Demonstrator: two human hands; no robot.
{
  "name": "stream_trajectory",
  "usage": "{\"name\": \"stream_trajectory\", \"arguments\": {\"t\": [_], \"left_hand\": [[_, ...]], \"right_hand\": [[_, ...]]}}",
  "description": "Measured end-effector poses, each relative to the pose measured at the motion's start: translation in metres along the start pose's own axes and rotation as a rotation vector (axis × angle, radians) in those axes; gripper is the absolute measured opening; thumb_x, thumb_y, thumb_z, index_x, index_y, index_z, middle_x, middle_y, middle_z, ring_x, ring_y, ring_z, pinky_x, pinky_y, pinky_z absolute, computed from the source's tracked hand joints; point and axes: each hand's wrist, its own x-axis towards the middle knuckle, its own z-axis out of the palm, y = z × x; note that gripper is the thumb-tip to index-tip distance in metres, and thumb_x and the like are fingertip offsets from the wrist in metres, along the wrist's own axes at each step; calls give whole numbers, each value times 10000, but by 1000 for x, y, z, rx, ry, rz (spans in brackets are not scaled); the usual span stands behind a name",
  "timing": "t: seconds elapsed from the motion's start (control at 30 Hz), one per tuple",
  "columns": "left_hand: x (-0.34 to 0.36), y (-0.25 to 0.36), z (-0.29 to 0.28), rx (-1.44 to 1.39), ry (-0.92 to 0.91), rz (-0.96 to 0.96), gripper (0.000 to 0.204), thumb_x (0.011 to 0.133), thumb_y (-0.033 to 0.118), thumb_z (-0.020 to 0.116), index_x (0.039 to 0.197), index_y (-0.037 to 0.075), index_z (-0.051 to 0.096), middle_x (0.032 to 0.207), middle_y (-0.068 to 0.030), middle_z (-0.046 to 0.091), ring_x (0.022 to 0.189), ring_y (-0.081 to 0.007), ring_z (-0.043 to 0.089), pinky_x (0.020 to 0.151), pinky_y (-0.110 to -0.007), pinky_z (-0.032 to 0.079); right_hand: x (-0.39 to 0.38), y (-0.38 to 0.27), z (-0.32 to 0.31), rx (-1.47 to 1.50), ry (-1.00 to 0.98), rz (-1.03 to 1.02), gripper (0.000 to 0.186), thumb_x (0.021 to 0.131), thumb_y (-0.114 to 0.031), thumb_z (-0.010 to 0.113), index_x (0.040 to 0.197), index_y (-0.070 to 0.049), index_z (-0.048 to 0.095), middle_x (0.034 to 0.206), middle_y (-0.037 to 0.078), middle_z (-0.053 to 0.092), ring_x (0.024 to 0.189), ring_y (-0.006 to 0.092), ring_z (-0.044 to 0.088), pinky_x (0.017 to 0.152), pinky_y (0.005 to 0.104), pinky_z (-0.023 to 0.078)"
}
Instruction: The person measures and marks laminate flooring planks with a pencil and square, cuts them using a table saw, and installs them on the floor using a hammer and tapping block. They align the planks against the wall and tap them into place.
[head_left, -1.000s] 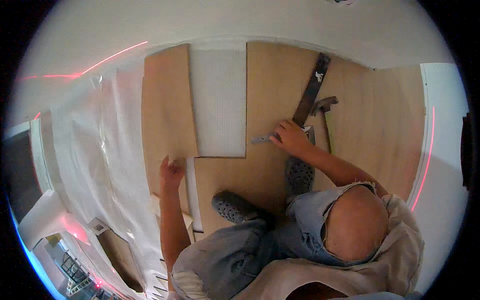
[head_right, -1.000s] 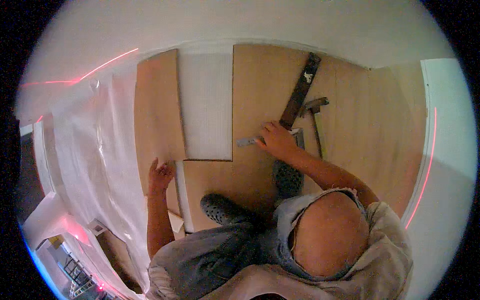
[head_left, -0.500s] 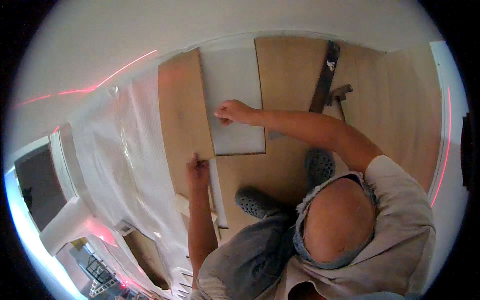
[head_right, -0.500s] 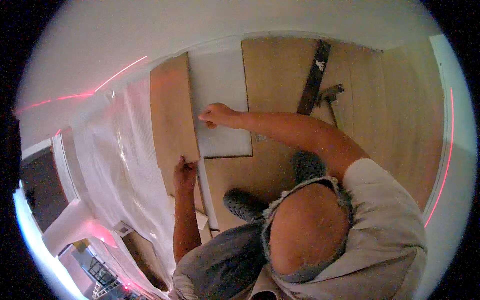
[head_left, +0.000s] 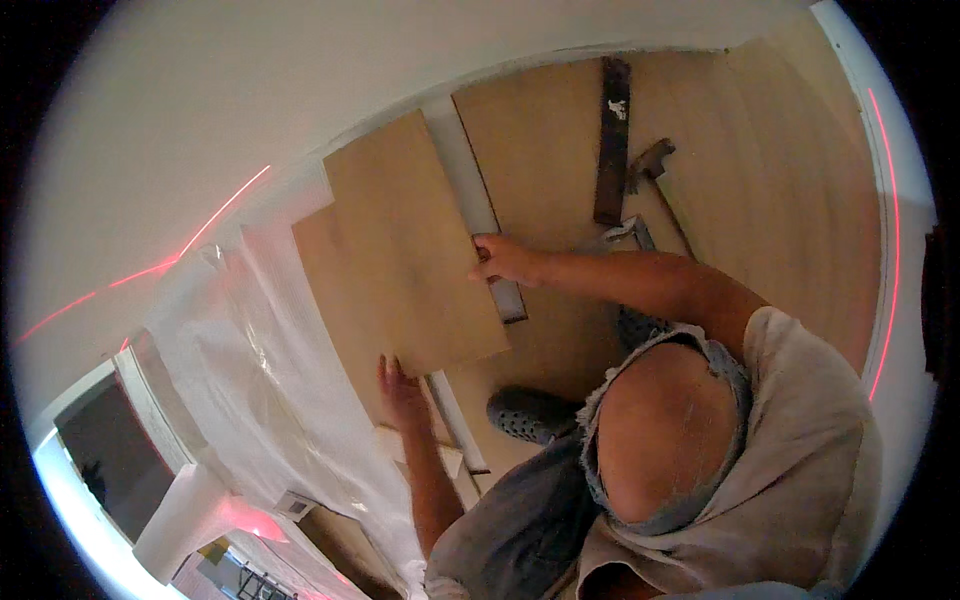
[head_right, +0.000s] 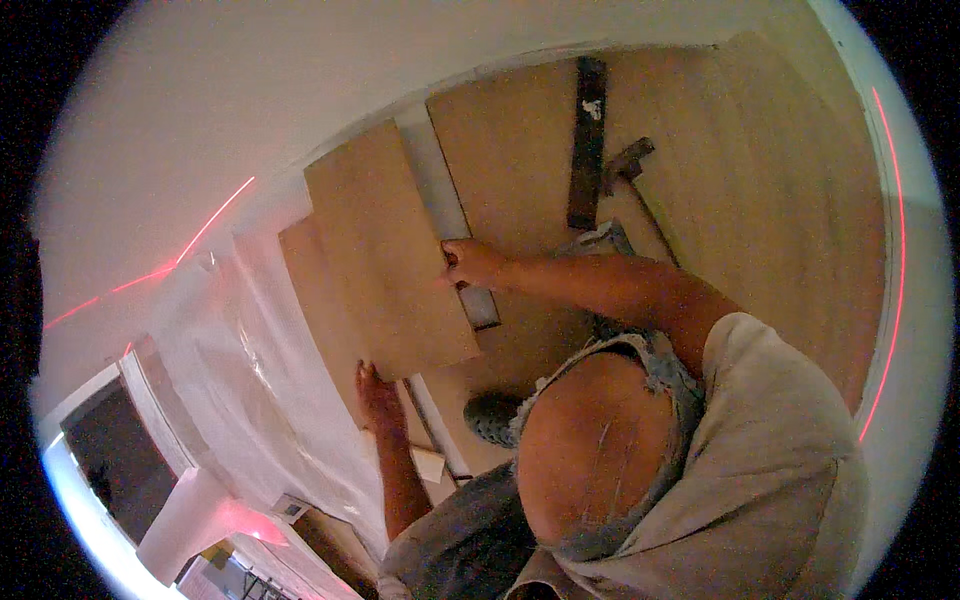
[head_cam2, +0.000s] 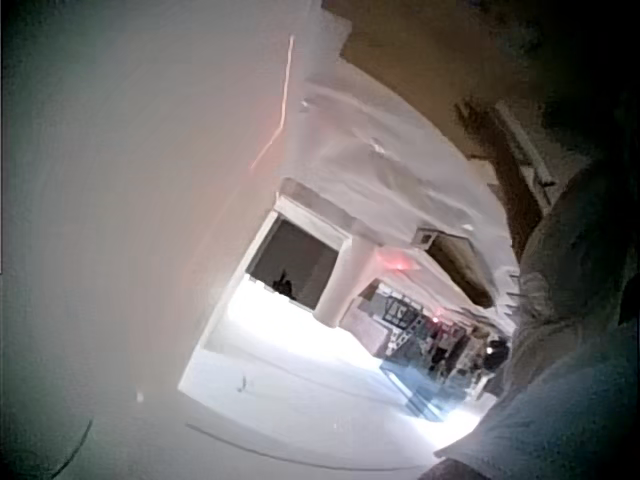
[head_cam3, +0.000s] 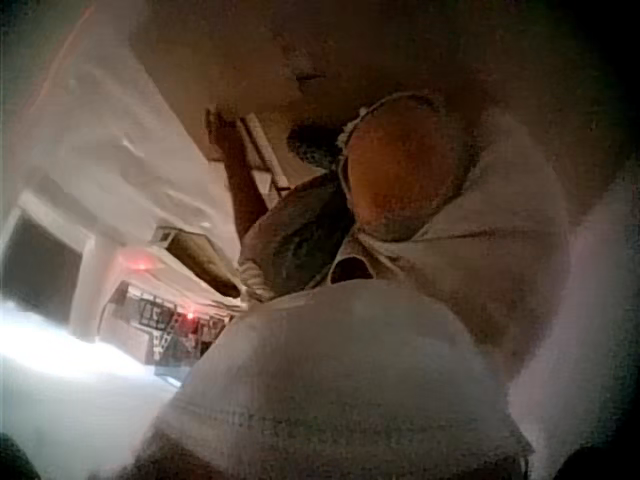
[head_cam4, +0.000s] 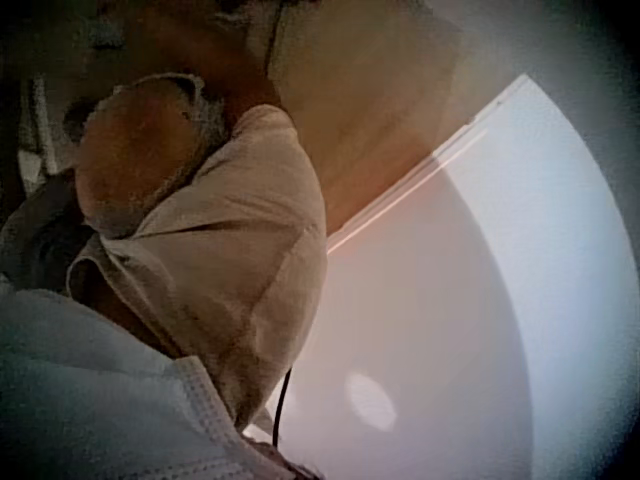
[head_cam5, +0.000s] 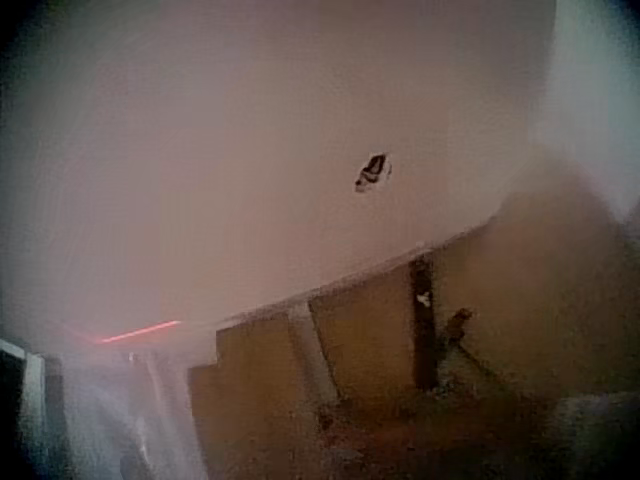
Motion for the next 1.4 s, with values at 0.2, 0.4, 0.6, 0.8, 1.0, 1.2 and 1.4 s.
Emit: {"name": "stream_trajectory", "arguments": {"t": [0.2,0.4,0.6,0.8,1.0,1.2,1.4], "left_hand": [[107,36,60,851,-221,-63,389,942,297,624,1186,-1,571,918,-16,602,775,-98,501,727,-269,441],[134,-4,117,808,30,145,365,921,275,650,672,111,439,615,55,397,580,-72,361,519,-273,317],[155,-23,88,731,-16,148,361,925,282,654,682,101,459,615,60,398,590,-71,363,520,-270,311],[155,-33,98,646,24,149,272,937,270,634,784,70,530,694,41,477,647,-78,422,558,-273,350],[150,-24,97,774,-38,70,213,945,250,617,835,75,564,711,57,478,636,-67,408,550,-254,347],[147,-15,99,728,-111,82,211,931,245,643,877,53,575,754,46,506,683,-70,418,607,-254,368],[136,-10,107,799,-72,123,281,934,269,630,1020,2,615,878,1,598,801,-99,493,733,-270,432]], "right_hand": [[1,5,-18,-115,20,62,411,859,-103,700,1220,-12,526,1073,63,627,958,173,595,757,338,512],[4,-12,-44,-684,191,27,354,845,-241,716,1012,49,598,908,175,649,848,290,640,722,436,512],[5,-17,-47,-1236,202,-203,411,848,-366,658,792,40,634,803,253,641,789,433,628,724,528,489],[-5,-30,-38,-1327,222,-124,307,880,-327,611,834,-24,611,771,211,628,800,402,621,719,520,474],[5,-52,-72,-1459,351,-436,278,930,-323,555,1086,-100,609,1040,131,637,968,336,606,818,464,502],[34,-45,-96,-1698,340,-941,443,935,-303,575,1334,-116,535,1370,63,525,1294,241,465,1050,414,409],[39,-40,-103,-1700,259,-994,429,923,-265,579,1290,-45,555,1387,90,511,1311,245,450,1066,413,405]]}}
